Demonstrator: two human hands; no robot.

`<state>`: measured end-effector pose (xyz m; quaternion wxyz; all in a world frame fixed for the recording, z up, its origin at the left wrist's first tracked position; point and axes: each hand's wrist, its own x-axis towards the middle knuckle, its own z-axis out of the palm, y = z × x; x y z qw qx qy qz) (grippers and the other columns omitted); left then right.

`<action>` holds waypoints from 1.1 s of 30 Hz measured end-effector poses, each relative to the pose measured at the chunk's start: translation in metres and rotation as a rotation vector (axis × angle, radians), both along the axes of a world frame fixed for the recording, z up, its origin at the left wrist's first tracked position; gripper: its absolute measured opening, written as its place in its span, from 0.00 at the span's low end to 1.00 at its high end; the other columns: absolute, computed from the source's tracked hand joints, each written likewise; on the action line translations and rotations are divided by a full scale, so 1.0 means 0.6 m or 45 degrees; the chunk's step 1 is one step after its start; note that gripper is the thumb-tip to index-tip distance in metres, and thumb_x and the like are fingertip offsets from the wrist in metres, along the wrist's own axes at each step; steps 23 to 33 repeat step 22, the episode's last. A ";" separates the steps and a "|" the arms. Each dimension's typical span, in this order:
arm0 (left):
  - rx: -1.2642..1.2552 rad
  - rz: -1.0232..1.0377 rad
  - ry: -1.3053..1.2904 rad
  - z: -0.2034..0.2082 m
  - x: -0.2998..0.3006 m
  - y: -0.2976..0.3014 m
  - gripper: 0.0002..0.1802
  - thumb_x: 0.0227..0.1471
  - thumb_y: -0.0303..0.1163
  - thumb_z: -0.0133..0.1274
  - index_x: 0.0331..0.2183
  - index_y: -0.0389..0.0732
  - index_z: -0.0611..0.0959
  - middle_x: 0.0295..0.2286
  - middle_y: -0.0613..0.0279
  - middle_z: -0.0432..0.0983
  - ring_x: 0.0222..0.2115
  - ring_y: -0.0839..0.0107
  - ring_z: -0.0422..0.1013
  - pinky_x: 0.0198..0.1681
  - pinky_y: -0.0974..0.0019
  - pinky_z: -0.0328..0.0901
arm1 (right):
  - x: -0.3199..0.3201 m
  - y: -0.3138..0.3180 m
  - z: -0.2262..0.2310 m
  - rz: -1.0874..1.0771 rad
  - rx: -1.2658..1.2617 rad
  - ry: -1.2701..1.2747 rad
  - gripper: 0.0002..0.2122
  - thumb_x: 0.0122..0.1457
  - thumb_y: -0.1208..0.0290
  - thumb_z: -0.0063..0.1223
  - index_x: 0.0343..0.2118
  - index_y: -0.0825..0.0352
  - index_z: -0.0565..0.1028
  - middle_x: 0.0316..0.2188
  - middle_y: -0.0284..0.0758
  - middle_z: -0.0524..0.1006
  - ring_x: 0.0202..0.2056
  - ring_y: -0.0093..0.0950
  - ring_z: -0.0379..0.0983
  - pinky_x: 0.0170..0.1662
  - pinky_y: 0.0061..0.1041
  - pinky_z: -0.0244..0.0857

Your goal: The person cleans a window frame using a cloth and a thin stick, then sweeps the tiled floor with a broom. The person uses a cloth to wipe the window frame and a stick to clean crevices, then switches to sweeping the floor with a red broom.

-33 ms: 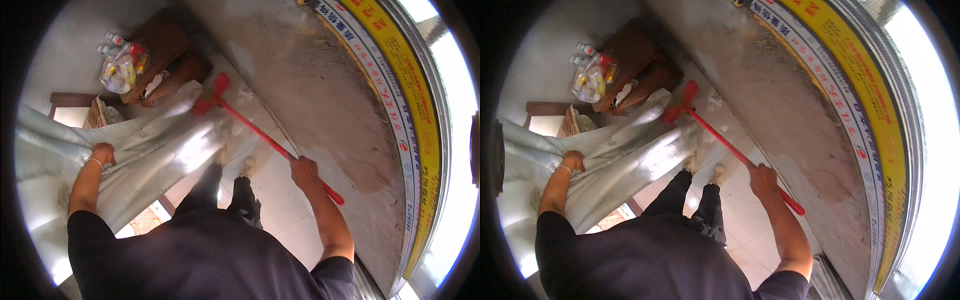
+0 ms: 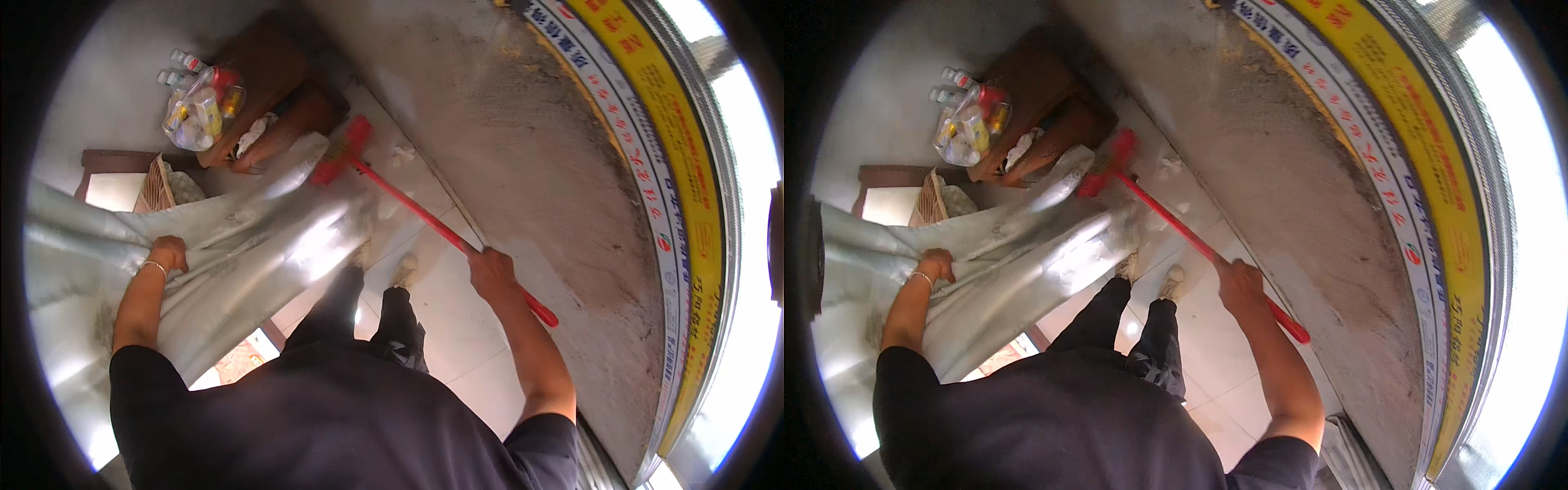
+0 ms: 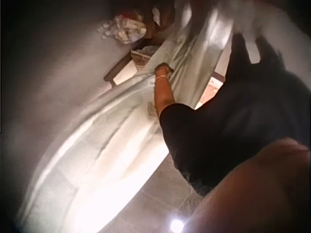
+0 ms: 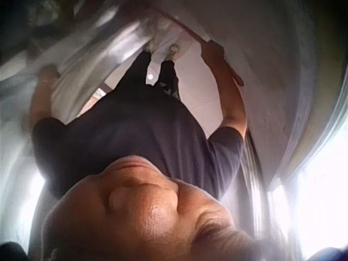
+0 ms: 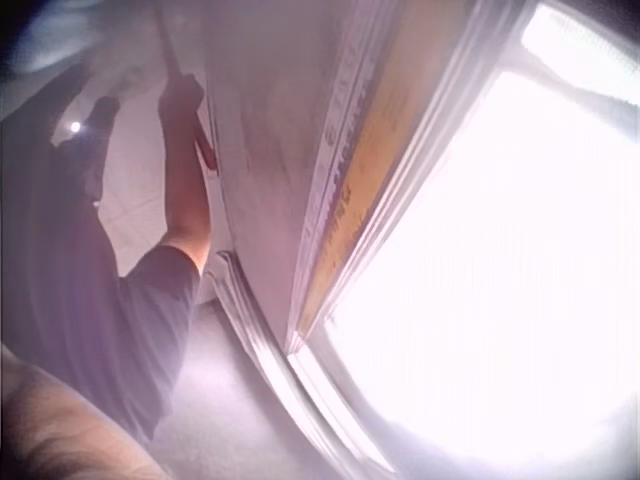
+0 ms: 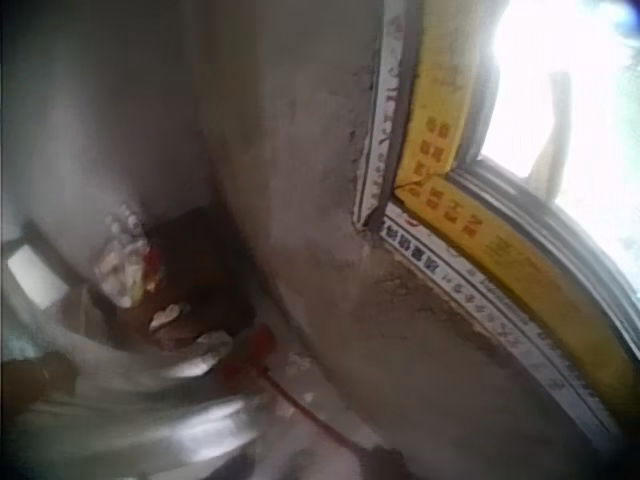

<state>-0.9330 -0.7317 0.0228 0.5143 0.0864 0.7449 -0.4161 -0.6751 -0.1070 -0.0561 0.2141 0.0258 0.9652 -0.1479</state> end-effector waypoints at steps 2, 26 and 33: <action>0.046 0.054 0.072 0.009 0.020 -0.003 0.31 0.31 0.55 0.63 0.33 0.39 0.84 0.37 0.51 0.77 0.40 0.59 0.74 0.44 0.63 0.67 | -0.063 -0.042 -0.031 0.022 -0.051 -0.095 0.22 0.49 0.79 0.47 0.51 0.58 0.68 0.25 0.43 0.75 0.29 0.41 0.75 0.35 0.38 0.69; 0.029 0.065 0.266 0.005 0.036 -0.150 0.22 0.35 0.40 0.60 0.33 0.36 0.82 0.36 0.45 0.77 0.40 0.55 0.73 0.45 0.58 0.67 | 0.302 -0.054 0.164 -0.625 0.036 -0.983 0.27 0.53 0.64 0.53 0.57 0.40 0.61 0.30 0.46 0.77 0.35 0.42 0.76 0.43 0.41 0.68; 0.029 0.065 0.266 0.005 0.036 -0.150 0.22 0.35 0.40 0.60 0.33 0.36 0.82 0.36 0.45 0.77 0.40 0.55 0.73 0.45 0.58 0.67 | 0.302 -0.054 0.164 -0.625 0.036 -0.983 0.27 0.53 0.64 0.53 0.57 0.40 0.61 0.30 0.46 0.77 0.35 0.42 0.76 0.43 0.41 0.68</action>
